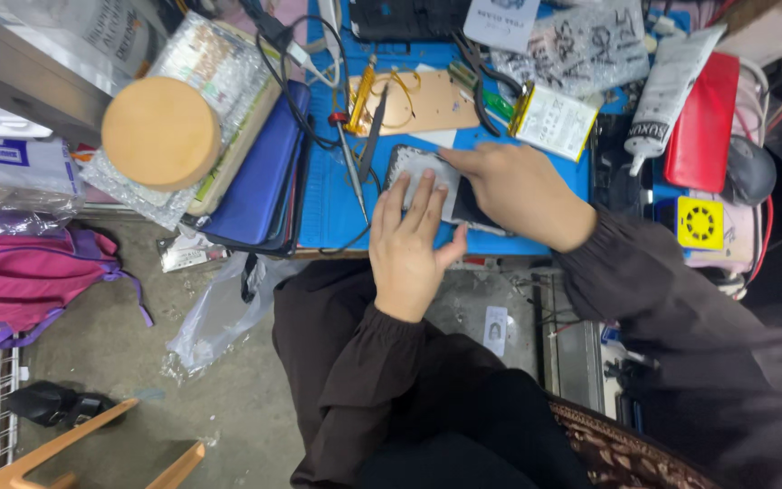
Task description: The person applies adhesive strips to the internal chassis of a mobile phone and presses them down by hand.
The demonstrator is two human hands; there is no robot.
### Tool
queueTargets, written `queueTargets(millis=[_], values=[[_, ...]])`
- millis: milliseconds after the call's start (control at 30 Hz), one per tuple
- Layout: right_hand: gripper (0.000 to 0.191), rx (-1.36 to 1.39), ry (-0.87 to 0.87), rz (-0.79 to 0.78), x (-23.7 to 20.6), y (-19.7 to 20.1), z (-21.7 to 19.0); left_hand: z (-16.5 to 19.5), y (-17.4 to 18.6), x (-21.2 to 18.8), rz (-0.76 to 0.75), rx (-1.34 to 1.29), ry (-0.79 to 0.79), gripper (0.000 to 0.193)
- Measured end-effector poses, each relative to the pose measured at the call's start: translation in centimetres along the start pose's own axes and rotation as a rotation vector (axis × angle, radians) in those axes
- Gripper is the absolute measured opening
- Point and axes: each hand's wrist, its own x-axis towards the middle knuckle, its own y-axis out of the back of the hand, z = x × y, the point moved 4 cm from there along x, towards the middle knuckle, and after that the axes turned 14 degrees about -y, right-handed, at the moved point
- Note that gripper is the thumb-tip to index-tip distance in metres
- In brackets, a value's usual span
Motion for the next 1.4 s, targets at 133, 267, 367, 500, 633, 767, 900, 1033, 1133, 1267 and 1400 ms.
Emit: queueTargets(millis=[133, 267, 367, 500, 633, 767, 900, 1033, 1133, 1267, 1400], values=[[0.036, 0.028, 0.028, 0.036, -0.1, 0.1, 0.2, -0.1, -0.2, -0.1, 0.009, 0.009, 0.009, 0.051], [0.032, 0.089, 0.010, -0.012, 0.9, -0.4, -0.4, -0.2, -0.4, -0.3, 0.005, 0.004, 0.007, 0.052], [0.030, 0.098, 0.040, 0.049, -0.2, 0.7, 0.4, -0.3, -0.5, -0.2, 0.020, 0.000, 0.007, 0.053], [0.029, 0.115, -0.010, 0.033, -1.4, 1.0, 2.2, -0.2, -0.5, -0.3, 0.020, 0.005, 0.010, 0.051], [0.028, 0.161, -0.043, -0.053, 0.7, -0.3, 1.6, -0.1, -0.3, -0.3, 0.011, 0.002, 0.005, 0.051], [0.031, 0.254, -0.082, -0.086, 0.8, 1.6, 1.6, -0.1, -0.2, -0.2, 0.016, -0.001, 0.011, 0.051], [0.033, 0.191, -0.389, -0.212, -1.3, 2.9, 4.0, 0.0, -0.2, -0.2, 0.016, 0.008, 0.012, 0.051], [0.032, 0.237, -0.209, -0.142, -2.2, 2.4, 3.9, 0.0, -0.4, -0.3, 0.004, 0.024, 0.002, 0.051], [0.030, 0.243, -0.067, -0.089, -2.1, 2.0, 3.6, 0.0, -0.4, -0.3, 0.011, 0.020, 0.004, 0.052], [0.031, 0.305, -0.188, -0.161, -2.0, 1.4, 4.4, 0.0, -0.3, -0.4, 0.020, 0.015, 0.006, 0.052], [0.032, 0.308, -0.253, -0.178, -2.4, 1.3, 4.7, 0.0, -0.4, -0.4, 0.024, 0.017, 0.001, 0.053]])
